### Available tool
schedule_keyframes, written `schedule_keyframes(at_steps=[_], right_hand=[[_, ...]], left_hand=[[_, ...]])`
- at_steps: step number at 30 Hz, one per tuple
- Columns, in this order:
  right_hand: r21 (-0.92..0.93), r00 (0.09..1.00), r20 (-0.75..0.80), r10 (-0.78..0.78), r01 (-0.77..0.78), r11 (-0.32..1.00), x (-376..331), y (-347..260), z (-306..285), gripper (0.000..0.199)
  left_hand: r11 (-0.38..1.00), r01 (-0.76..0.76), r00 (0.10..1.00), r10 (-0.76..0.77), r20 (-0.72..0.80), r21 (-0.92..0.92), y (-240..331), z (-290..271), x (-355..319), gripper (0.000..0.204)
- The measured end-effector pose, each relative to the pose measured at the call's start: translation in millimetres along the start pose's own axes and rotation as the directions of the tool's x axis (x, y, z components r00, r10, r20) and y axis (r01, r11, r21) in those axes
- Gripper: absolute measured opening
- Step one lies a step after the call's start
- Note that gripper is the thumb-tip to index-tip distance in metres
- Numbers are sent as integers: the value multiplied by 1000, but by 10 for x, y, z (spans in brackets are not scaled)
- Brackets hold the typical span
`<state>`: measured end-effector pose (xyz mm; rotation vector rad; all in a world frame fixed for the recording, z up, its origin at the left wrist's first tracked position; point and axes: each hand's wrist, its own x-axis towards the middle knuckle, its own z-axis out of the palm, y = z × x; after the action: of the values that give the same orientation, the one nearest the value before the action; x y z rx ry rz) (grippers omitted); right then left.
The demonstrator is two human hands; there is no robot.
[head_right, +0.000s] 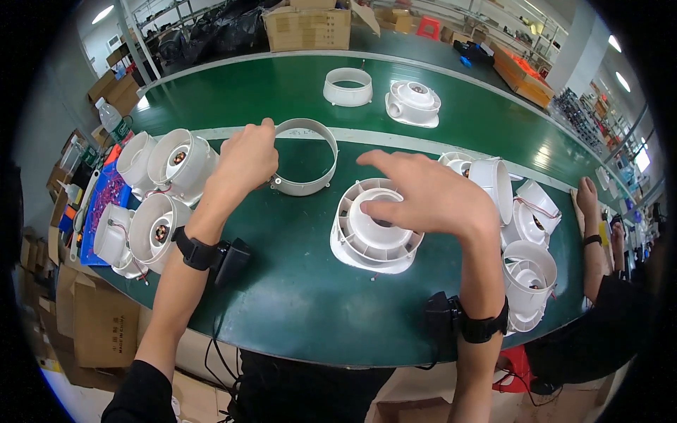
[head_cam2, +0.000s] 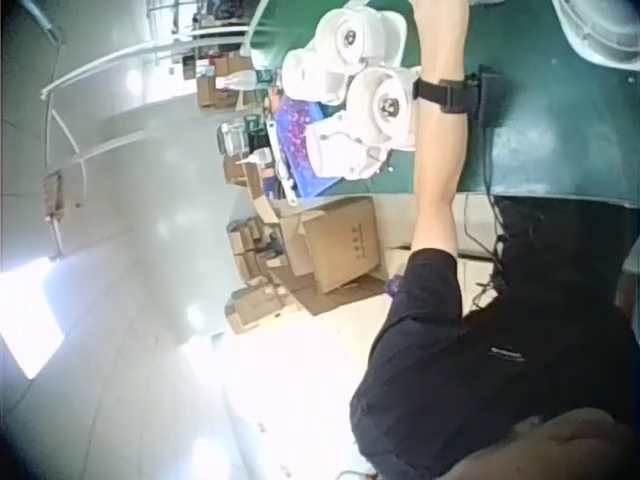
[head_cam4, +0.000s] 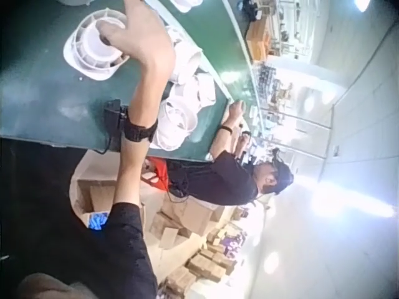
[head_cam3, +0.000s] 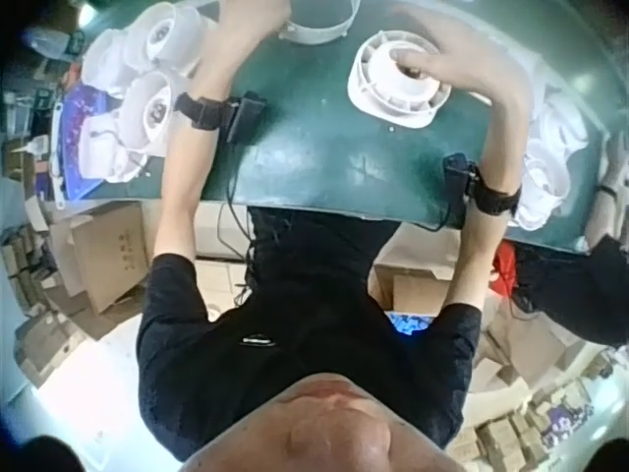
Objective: Assembling plastic fan housing components on a conveyor belt by fitting rings and motor parts together.
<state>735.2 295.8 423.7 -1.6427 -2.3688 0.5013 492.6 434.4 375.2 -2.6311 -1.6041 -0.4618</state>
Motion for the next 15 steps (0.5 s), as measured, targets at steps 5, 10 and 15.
schedule_keyframes(at_steps=[5, 10, 15], right_hand=[[-67, 983, 48, 176, -173, 983, 8, -71, 172, 76], [-114, 983, -28, 179, -182, 977, -111, -45, 408, 79], [169, 967, -251, 51, -9, 986, -165, 166, 642, 90]], left_hand=[[1000, -7, 1000, 7, 16, 28, 85, 2, -103, 48], [853, -433, 872, 314, -375, -293, 439, -381, -441, 64], [500, -609, 792, 413, -449, -615, 641, 88, -778, 55]])
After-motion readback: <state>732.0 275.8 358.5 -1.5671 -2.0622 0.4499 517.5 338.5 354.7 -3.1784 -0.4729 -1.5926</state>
